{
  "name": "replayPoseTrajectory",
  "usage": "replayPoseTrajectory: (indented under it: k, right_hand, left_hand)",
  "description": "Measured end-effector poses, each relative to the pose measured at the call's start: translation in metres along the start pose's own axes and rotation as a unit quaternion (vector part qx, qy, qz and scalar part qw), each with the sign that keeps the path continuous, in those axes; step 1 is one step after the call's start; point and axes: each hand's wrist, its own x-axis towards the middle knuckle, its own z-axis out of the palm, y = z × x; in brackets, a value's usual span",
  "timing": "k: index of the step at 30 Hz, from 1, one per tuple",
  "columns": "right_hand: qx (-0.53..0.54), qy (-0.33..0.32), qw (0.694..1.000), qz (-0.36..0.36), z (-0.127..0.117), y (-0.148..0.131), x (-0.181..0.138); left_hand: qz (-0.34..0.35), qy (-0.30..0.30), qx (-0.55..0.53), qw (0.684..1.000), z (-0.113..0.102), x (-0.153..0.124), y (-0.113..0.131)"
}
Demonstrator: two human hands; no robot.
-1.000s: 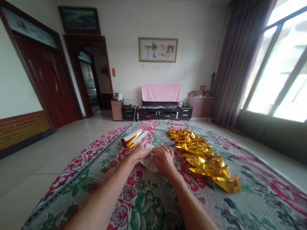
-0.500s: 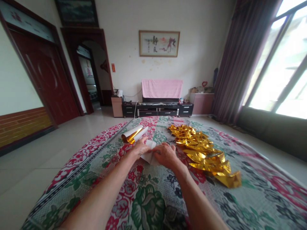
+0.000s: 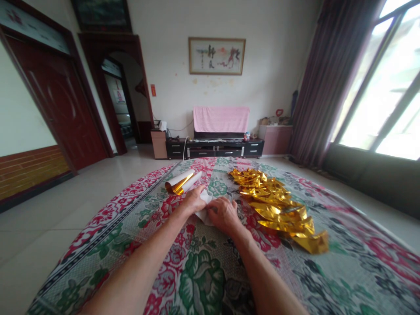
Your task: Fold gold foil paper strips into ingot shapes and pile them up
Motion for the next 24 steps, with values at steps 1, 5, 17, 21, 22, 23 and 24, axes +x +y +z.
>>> replayPoseTrajectory:
  k: [1,5,17,21,22,23,24]
  right_hand:
    - [0.005,0.003,1.000,0.001,0.001,0.000,0.000]
    - [0.010,0.007,1.000,0.006,0.005,0.000,-0.001]
    - [0.022,0.016,1.000,0.014,0.003,-0.005,-0.005]
    - [0.047,0.057,0.997,0.035,0.006,0.004,-0.001]
    - [0.040,0.082,0.994,0.059,0.006,0.005,0.000]
    - [0.028,0.105,0.990,0.090,0.004,0.005,0.001]
    - [0.012,0.120,0.985,0.124,0.002,0.005,0.002]
  left_hand:
    - [0.006,-0.003,0.014,1.000,0.001,0.000,-0.001]
    - [0.010,-0.011,0.059,0.998,0.000,-0.001,-0.005]
    - [0.247,-0.071,0.089,0.962,-0.006,-0.005,-0.008]
    - [0.291,-0.095,0.059,0.950,-0.004,-0.006,-0.010]
    - [0.297,-0.095,0.060,0.948,-0.005,-0.006,-0.011]
    - [0.303,-0.099,0.061,0.946,-0.005,-0.006,-0.011]
    - [0.306,-0.105,0.062,0.944,-0.006,-0.006,-0.011]
